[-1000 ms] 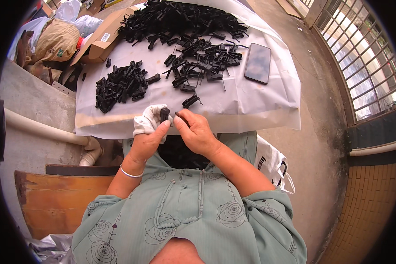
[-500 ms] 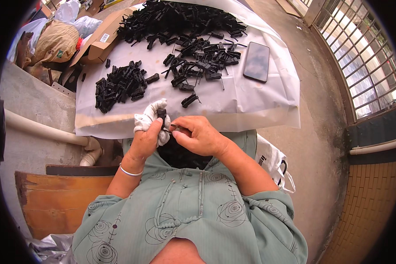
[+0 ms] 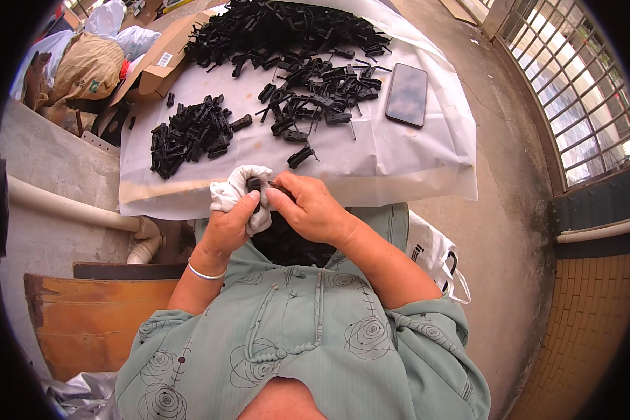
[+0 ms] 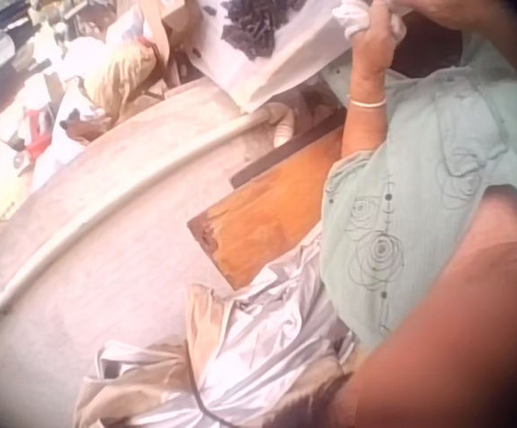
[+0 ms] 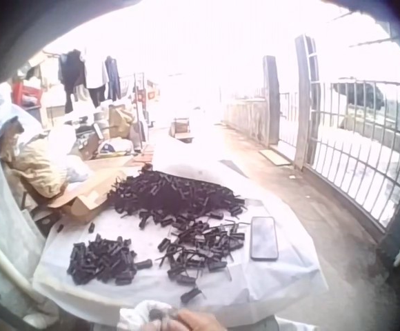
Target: Wiping and inspecting small black parts using a white cloth at a workbench.
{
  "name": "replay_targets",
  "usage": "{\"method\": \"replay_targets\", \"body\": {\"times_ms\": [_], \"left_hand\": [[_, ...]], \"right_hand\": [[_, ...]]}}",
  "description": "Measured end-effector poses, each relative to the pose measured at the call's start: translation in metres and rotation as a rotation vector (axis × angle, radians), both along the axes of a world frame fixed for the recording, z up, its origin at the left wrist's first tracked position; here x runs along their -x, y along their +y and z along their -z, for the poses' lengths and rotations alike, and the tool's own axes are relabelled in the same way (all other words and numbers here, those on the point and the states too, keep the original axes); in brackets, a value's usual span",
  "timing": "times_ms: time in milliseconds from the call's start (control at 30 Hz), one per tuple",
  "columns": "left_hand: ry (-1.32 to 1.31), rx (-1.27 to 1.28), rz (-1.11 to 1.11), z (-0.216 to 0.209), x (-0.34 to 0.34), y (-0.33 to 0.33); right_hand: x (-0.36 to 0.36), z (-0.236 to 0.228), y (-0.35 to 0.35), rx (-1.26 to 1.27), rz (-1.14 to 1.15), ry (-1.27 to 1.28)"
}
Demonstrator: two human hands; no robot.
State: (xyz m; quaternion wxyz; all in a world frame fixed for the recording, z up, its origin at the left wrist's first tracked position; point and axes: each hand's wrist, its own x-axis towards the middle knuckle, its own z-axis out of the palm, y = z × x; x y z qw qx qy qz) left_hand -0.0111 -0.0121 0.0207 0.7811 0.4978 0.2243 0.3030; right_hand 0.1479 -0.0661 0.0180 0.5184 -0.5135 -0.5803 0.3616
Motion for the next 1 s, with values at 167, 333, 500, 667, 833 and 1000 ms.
{"method": "replay_targets", "body": {"times_ms": [167,333,500,667,833,1000], "left_hand": [[0.142,-0.055,-0.026,0.001,0.000,0.002],[0.462,-0.683,-0.087,-0.001,-0.006,-0.001],[0.548,-0.726,-0.080,-0.004,-0.008,0.000],[0.640,-1.105,-0.304,-0.001,0.000,0.029],[0.863,-1.570,-0.749,-0.029,0.009,0.056],[0.494,-0.666,-0.268,0.017,-0.006,0.021]], "right_hand": [[-0.003,-0.003,0.003,0.016,-0.112,-0.172],[-0.003,0.004,0.006,0.097,-0.154,-0.059],[0.005,0.028,0.010,0.153,-0.128,0.089],[-0.001,0.024,0.000,0.051,0.010,-0.028],[-0.030,0.019,-0.003,0.362,0.213,0.637],[-0.034,0.026,0.014,0.388,0.159,0.844]]}}
